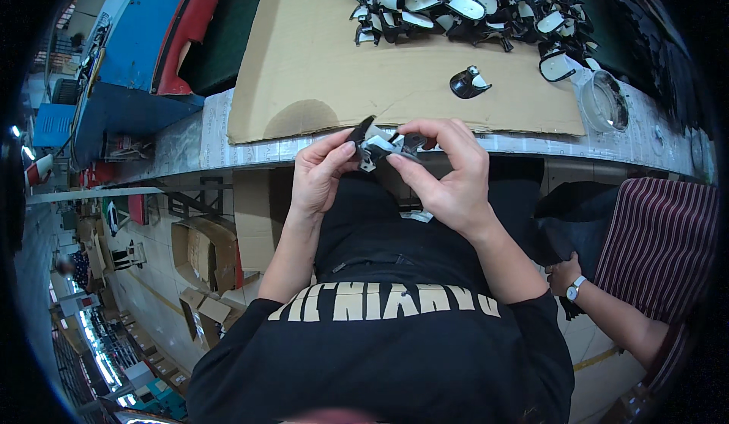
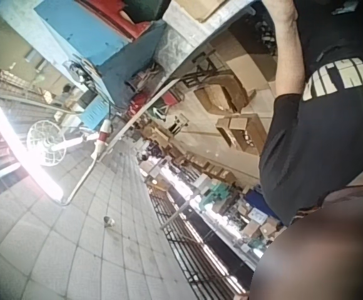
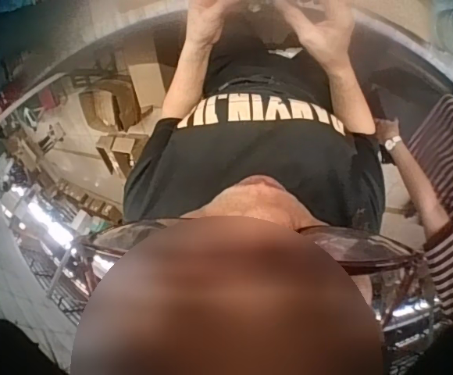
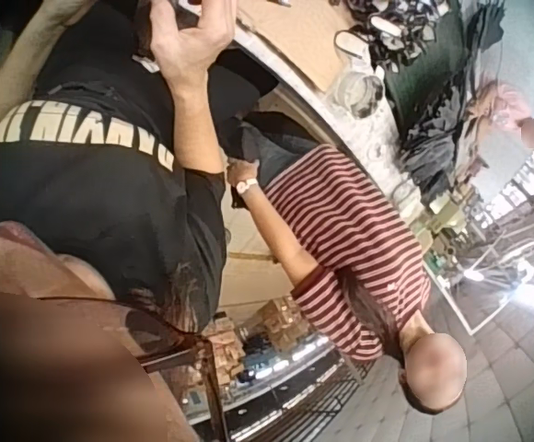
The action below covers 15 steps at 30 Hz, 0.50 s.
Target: The recorder is inspecting and assembling shoe heel components in a factory setting.
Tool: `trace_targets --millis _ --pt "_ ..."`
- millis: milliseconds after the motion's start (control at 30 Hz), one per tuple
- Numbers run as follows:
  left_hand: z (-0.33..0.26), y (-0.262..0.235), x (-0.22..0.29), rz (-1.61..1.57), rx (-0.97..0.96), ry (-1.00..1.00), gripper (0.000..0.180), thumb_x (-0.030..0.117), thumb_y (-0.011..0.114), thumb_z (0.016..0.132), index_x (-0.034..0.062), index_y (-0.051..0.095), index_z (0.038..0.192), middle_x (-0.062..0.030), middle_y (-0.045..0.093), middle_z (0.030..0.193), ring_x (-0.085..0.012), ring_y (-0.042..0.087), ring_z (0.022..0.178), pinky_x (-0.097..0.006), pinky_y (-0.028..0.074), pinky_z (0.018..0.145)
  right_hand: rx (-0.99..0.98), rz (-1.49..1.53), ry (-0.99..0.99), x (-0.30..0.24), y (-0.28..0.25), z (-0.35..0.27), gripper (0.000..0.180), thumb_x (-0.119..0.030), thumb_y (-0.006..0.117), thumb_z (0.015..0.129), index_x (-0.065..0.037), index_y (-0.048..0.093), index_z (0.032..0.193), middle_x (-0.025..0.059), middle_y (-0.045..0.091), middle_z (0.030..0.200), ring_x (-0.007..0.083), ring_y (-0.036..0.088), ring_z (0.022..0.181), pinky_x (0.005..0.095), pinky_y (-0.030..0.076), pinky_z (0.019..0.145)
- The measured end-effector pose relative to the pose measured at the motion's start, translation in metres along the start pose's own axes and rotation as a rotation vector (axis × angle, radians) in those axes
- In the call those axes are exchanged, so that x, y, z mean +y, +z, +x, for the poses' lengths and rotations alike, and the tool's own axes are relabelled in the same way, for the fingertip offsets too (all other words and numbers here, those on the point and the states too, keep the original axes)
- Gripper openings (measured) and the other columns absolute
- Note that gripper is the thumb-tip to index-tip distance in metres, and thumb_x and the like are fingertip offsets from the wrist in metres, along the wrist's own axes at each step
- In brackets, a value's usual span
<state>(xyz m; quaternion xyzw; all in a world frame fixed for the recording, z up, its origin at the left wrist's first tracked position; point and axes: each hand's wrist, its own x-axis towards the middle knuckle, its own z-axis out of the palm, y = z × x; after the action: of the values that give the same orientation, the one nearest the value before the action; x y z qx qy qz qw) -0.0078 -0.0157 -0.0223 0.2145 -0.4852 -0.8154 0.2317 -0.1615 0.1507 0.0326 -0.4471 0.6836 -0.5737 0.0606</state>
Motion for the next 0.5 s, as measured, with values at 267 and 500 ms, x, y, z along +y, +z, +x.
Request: trace_targets --millis 267,500 --pt "-0.007 0.002 0.004 0.125 -0.048 0.002 0.029 0.003 0.066 0.097 -0.0036 0.069 0.125 -0.014 0.076 0.106 -0.0171 0.074 0.088 -0.028 0.063 0.075 0.077 -0.168 -0.165 0.008 0.009 0.006 0.031 -0.006 0.084 0.072 -0.003 0.071 0.1 0.0083 0.07 0.09 0.0242 0.061 0.078 0.0343 0.048 0.07" --pt "-0.008 -0.002 0.0 0.081 0.011 -0.024 0.028 0.003 0.067 0.096 -0.0035 0.07 0.123 -0.0139 0.076 0.104 -0.0163 0.074 0.086 -0.029 0.065 0.074 0.195 -0.156 -0.076 0.01 0.004 0.006 0.028 -0.003 0.082 0.073 -0.003 0.07 0.098 0.0083 0.067 0.087 0.0218 0.059 0.076 0.0323 0.047 0.068"
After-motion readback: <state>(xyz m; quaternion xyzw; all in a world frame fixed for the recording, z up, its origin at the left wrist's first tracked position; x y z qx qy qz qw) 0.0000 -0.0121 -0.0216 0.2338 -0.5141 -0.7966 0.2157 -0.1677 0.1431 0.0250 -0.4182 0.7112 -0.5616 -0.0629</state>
